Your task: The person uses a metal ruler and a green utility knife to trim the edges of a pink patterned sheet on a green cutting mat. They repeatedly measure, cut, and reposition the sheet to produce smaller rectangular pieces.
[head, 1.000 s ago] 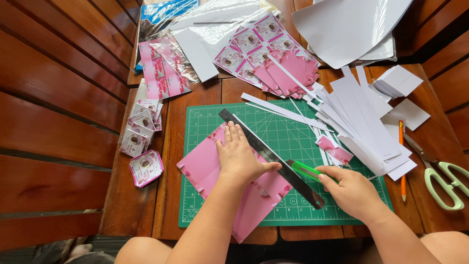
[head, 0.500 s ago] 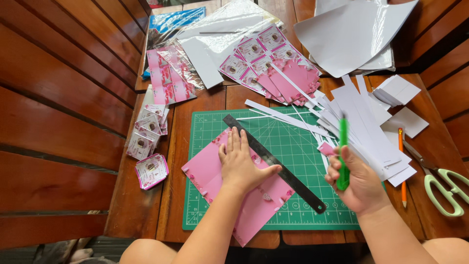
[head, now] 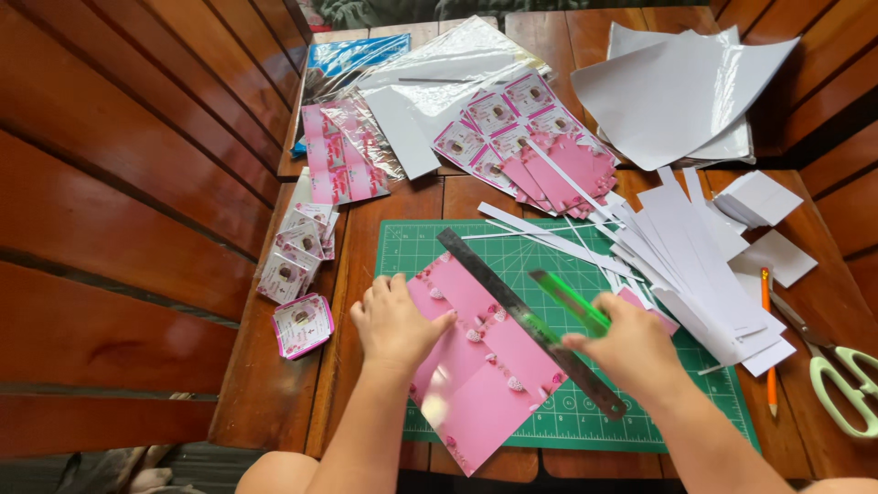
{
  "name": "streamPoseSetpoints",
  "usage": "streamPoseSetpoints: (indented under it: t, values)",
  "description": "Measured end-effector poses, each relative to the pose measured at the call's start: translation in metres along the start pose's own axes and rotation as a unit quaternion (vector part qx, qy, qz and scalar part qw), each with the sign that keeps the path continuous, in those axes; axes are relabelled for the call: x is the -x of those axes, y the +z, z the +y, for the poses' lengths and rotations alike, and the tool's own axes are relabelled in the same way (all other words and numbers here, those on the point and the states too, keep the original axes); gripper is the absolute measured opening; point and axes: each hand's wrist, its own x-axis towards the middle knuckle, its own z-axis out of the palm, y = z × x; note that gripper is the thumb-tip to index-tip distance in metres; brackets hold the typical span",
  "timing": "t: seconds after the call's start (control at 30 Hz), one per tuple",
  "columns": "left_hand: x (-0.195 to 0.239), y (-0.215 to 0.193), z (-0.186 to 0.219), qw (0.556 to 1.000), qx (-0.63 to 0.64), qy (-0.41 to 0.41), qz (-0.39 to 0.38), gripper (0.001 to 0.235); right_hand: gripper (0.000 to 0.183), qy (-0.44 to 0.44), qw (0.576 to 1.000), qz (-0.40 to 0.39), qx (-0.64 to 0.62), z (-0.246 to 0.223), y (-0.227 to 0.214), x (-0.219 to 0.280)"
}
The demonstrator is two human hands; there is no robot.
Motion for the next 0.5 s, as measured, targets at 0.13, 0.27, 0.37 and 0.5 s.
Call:
streamPoseSetpoints:
  t: [0.13,0.27,0.37,0.5]
  values:
    - [-0.001,-0.015,-0.004,0.996,-0.079,-0.033,-0.033,0.098,0.065,0.103,0.988,-0.109,0.042,-0.013,-0.011,0.035]
    - [-0.013,-0.022,-0.001,0.994,-0.085,-0.038,-0.064,0.104,0.07,0.088,0.989,-0.1,0.068,0.006,0.008,0.032]
    - [-0.025,-0.026,-0.001,0.991,-0.091,-0.046,-0.085,0.113,0.062,0.105,0.987,-0.118,0.042,-0.013,-0.006,0.042]
    - [-0.034,-0.041,0.001,0.987,-0.094,-0.043,-0.119,0.105,0.071,0.118,0.98,-0.161,-0.024,-0.018,-0.009,0.04]
